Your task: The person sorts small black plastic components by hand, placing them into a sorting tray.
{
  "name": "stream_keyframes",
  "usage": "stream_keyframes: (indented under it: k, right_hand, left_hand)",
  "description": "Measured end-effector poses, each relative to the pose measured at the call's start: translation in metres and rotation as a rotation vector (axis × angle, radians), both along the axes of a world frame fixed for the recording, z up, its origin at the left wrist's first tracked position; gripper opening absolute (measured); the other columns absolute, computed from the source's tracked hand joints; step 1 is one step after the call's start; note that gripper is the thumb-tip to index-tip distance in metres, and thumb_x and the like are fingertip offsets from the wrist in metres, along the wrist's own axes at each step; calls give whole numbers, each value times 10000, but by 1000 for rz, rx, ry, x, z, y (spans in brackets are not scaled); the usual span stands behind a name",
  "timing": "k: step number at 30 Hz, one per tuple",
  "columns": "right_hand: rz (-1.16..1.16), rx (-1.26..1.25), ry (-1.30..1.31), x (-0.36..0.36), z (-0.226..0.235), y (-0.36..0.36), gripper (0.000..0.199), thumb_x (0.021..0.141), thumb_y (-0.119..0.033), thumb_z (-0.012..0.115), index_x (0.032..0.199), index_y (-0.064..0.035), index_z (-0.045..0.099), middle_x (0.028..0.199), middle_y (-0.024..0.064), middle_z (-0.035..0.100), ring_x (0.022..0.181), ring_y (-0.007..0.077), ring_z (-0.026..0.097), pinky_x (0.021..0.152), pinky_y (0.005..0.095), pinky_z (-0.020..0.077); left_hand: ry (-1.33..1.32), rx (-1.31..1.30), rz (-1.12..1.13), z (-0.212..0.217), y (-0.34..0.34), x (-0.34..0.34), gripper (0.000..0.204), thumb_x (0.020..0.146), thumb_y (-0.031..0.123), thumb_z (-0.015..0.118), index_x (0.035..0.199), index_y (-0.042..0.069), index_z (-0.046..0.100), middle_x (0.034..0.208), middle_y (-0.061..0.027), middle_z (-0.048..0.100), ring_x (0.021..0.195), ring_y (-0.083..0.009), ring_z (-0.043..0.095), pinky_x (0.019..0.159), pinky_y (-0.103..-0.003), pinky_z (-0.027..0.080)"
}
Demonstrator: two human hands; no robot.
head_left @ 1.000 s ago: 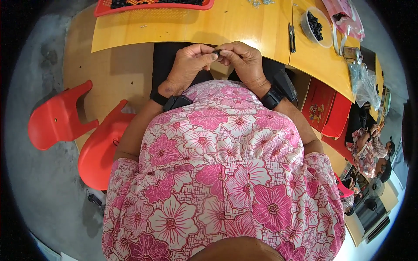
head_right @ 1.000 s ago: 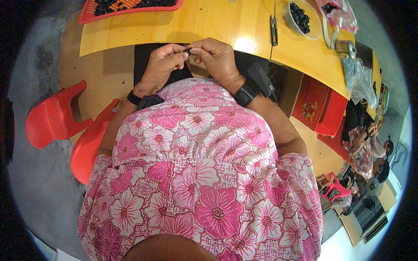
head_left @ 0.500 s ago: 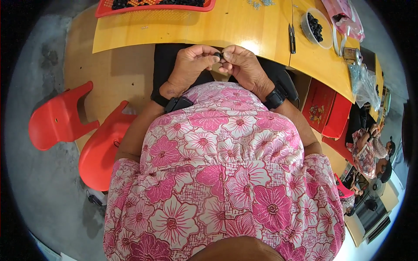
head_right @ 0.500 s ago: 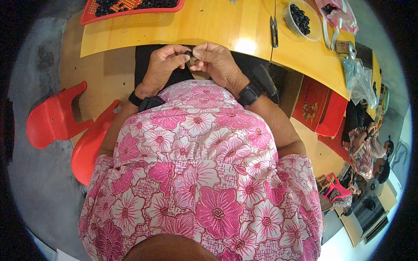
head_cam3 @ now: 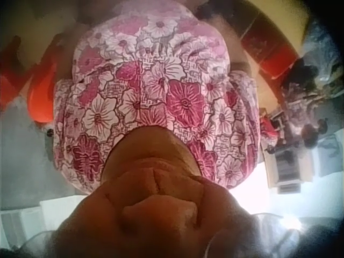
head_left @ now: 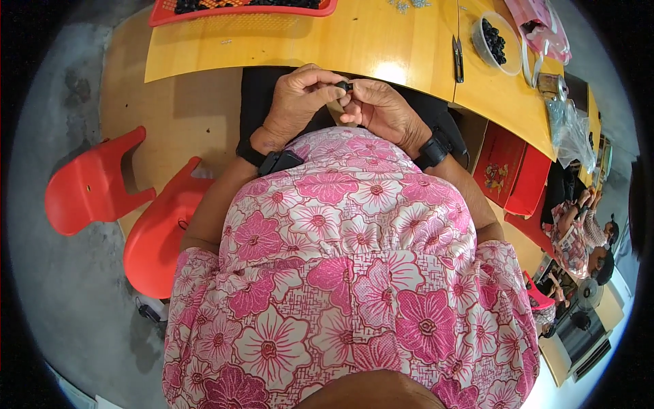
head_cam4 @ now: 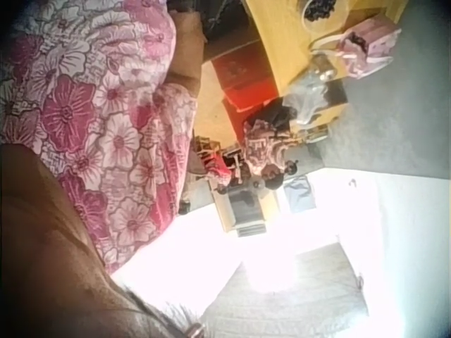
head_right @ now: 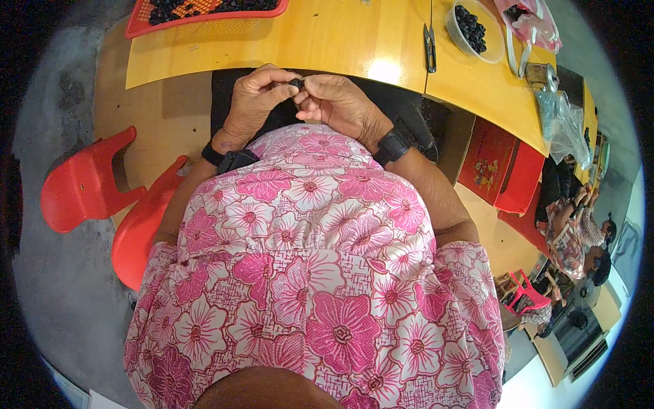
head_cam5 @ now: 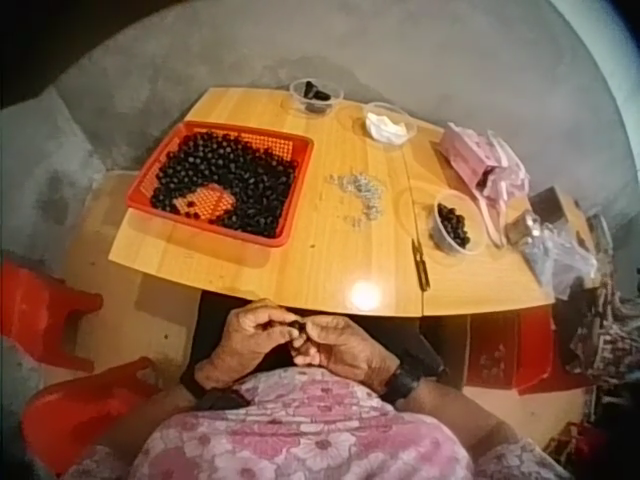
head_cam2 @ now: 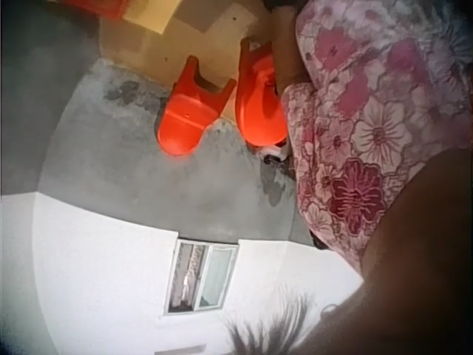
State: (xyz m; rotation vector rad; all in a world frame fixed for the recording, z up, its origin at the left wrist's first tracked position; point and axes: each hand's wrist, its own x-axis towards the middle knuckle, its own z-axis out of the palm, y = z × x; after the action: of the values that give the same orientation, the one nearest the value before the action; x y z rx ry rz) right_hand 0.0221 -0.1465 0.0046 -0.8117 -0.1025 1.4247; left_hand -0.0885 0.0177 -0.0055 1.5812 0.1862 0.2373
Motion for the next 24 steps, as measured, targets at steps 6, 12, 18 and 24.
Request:
stream_keyframes:
  k: [6, 12, 18, 24]
  right_hand:
    - [-13, -40, 18, 0, 2, 0, 298, 903, -268, 579, 983, 17, 610, 832, 53, 619, 663, 103, 580, 761, 327, 545]
    - [3, -55, 41, 0, 0, -1, 288, 906, -259, 573, 981, 17, 608, 855, 68, 630, 674, 106, 587, 757, 347, 545]
    - [0, -3, 87, 0, -1, -1, 281, 914, -248, 563, 995, 19, 599, 847, 66, 624, 702, 117, 595, 752, 349, 547]
    - [-30, 28, 147, 0, 0, 0, 280, 924, -228, 545, 1048, 22, 574, 878, 70, 618, 782, 158, 622, 772, 350, 558]
  left_hand:
    - [41, -235, -17, -2, -3, -1, 155, 825, 52, 657, 971, 0, 660, 931, -42, 633, 840, -105, 570, 768, -232, 451]
    - [102, -214, -28, 1, -2, -2, 160, 826, 61, 659, 975, 2, 664, 942, -43, 631, 849, -106, 570, 776, -233, 448]
    - [28, -48, -27, 4, -1, -2, 172, 829, 66, 655, 982, -13, 658, 902, -41, 626, 839, -106, 572, 752, -226, 455]
    - [23, -61, -5, 6, -5, 1, 188, 866, 72, 595, 1023, -7, 660, 901, -68, 658, 783, -98, 608, 711, -221, 497]
